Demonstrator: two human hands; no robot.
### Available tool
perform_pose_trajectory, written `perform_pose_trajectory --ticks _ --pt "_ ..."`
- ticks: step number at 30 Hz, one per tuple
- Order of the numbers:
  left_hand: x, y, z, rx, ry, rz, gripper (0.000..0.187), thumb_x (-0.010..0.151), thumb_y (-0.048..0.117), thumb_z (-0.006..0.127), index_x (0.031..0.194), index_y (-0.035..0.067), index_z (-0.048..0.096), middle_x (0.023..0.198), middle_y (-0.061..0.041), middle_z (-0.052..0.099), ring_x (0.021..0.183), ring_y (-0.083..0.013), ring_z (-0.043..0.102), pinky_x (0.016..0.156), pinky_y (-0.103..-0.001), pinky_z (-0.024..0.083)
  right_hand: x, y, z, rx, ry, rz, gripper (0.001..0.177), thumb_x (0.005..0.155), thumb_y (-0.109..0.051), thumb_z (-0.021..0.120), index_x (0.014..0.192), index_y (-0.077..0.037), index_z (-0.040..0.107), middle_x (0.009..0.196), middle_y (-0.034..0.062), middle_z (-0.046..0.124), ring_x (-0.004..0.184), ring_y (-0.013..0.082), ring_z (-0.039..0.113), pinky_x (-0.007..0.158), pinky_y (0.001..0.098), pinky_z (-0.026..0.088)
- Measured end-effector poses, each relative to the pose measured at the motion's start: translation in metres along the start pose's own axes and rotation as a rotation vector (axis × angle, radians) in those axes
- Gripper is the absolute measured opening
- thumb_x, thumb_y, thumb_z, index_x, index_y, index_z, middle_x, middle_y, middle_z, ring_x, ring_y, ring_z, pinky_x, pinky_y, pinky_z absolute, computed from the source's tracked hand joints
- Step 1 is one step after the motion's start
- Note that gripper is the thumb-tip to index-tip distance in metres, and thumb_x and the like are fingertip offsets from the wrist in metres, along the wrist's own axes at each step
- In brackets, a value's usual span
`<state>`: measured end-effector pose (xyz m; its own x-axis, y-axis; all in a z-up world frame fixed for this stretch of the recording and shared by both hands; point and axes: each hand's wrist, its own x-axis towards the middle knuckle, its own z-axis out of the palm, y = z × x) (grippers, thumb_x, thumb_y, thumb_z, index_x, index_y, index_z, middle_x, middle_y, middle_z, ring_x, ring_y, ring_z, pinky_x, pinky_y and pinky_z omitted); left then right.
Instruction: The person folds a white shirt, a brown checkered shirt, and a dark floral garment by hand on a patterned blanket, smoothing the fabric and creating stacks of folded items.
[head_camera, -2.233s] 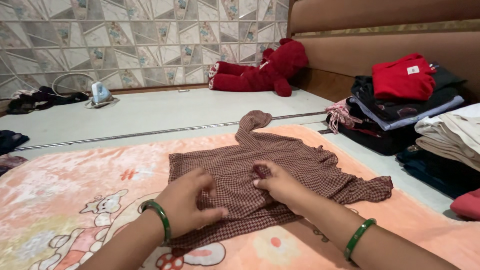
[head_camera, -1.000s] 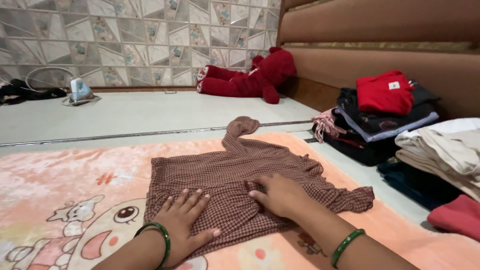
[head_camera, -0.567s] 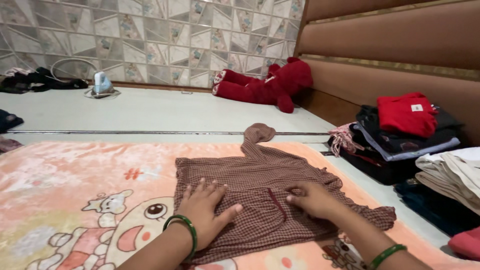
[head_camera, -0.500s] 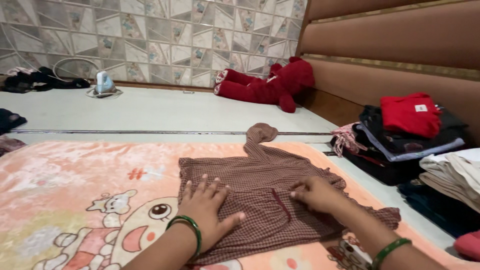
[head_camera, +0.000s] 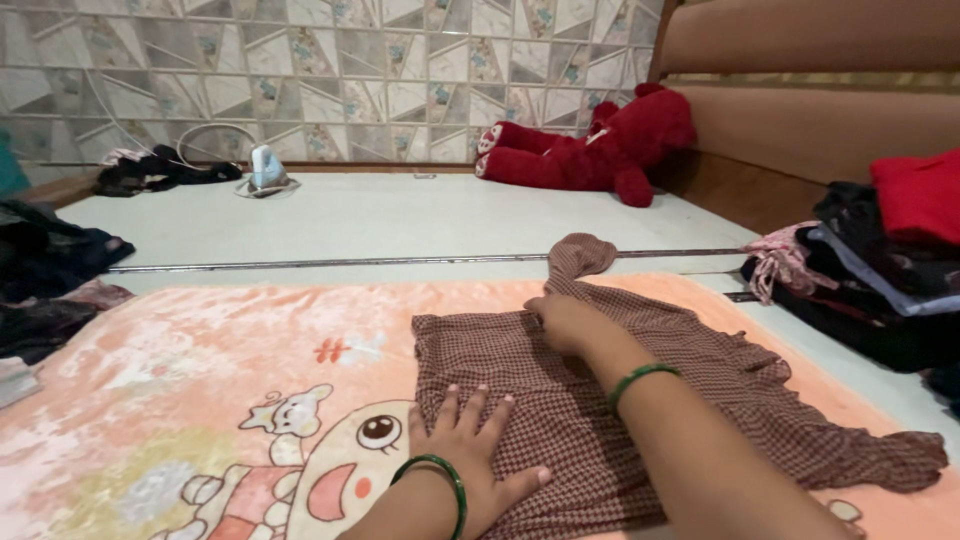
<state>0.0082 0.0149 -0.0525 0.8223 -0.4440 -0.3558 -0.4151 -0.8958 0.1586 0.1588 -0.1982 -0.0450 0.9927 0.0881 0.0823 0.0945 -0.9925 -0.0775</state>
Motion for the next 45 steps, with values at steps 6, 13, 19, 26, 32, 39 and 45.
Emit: perform_pose_trajectory --ticks 6,13,19,26,32,39,45 --pt "0.002 0.001 0.0 0.01 -0.011 -0.011 0.104 0.082 0.086 0.025 0.166 0.029 0.001 0.174 -0.007 -0.007 0.159 -0.0347 -0.013 0.124 -0.067 0.0 0.005 -0.004 0.01 -0.195 0.014 0.016 0.054 0.087 -0.009 0.066 0.139 -0.016 0.054 0.137 0.0154 0.056 0.131 0.0329 0.051 0.109 0.0485 0.042" --pt "-0.005 0.004 -0.003 0.029 0.0 -0.019 0.103 0.085 0.085 0.024 0.166 0.028 -0.001 0.174 -0.008 -0.006 0.16 -0.0345 -0.012 0.125 -0.064 0.002 -0.025 0.006 -0.032 -0.322 0.207 -0.146 0.022 0.087 -0.012 0.066 0.109 -0.009 0.072 0.115 0.0139 0.071 0.114 0.0309 0.064 0.105 0.049 0.045" --pt "-0.011 0.007 0.001 0.039 0.069 -0.031 0.101 0.087 0.084 0.025 0.166 0.026 0.001 0.174 -0.008 -0.004 0.16 -0.0328 -0.008 0.126 -0.063 0.002 -0.12 0.0 -0.08 -0.013 0.293 -0.272 0.03 0.08 -0.008 0.071 0.11 -0.01 0.072 0.11 0.0142 0.071 0.109 0.0327 0.064 0.102 0.0457 0.048" --pt "-0.005 0.005 0.01 0.06 0.15 -0.047 0.101 0.088 0.085 0.029 0.165 0.021 0.012 0.173 -0.009 0.004 0.16 -0.0312 -0.002 0.126 -0.062 0.002 -0.195 -0.012 -0.057 -0.082 0.066 -0.399 0.025 0.083 -0.013 0.072 0.108 -0.012 0.074 0.114 0.0067 0.068 0.116 0.0297 0.057 0.106 0.0459 0.04" --pt "-0.013 0.006 0.007 0.071 0.244 -0.055 0.093 0.087 0.082 0.033 0.16 0.024 0.025 0.17 -0.004 0.016 0.158 -0.0265 0.009 0.125 -0.059 0.005 -0.2 0.002 -0.038 0.124 0.07 -0.364 0.029 0.084 -0.011 0.068 0.113 -0.008 0.067 0.121 0.0091 0.058 0.11 0.0322 0.059 0.096 0.0447 0.048" --pt "-0.01 0.001 -0.027 0.101 0.422 -0.138 0.048 0.102 0.05 0.049 0.133 0.017 0.065 0.139 -0.008 0.067 0.129 -0.0252 0.063 0.116 -0.04 0.047 -0.2 0.009 -0.034 0.189 0.066 -0.429 0.041 0.086 -0.01 0.066 0.126 -0.014 0.066 0.117 0.0138 0.063 0.111 0.0351 0.061 0.096 0.0451 0.047" --pt "0.086 -0.014 -0.033 0.211 0.58 0.403 0.066 0.085 0.013 0.069 0.147 0.021 0.05 0.16 -0.006 0.041 0.142 -0.0299 0.034 0.111 -0.045 0.037 -0.203 0.004 -0.036 0.097 0.032 -0.446 0.047 0.089 -0.005 0.061 0.133 -0.019 0.065 0.118 0.0142 0.061 0.11 0.0349 0.06 0.096 0.0449 0.047"
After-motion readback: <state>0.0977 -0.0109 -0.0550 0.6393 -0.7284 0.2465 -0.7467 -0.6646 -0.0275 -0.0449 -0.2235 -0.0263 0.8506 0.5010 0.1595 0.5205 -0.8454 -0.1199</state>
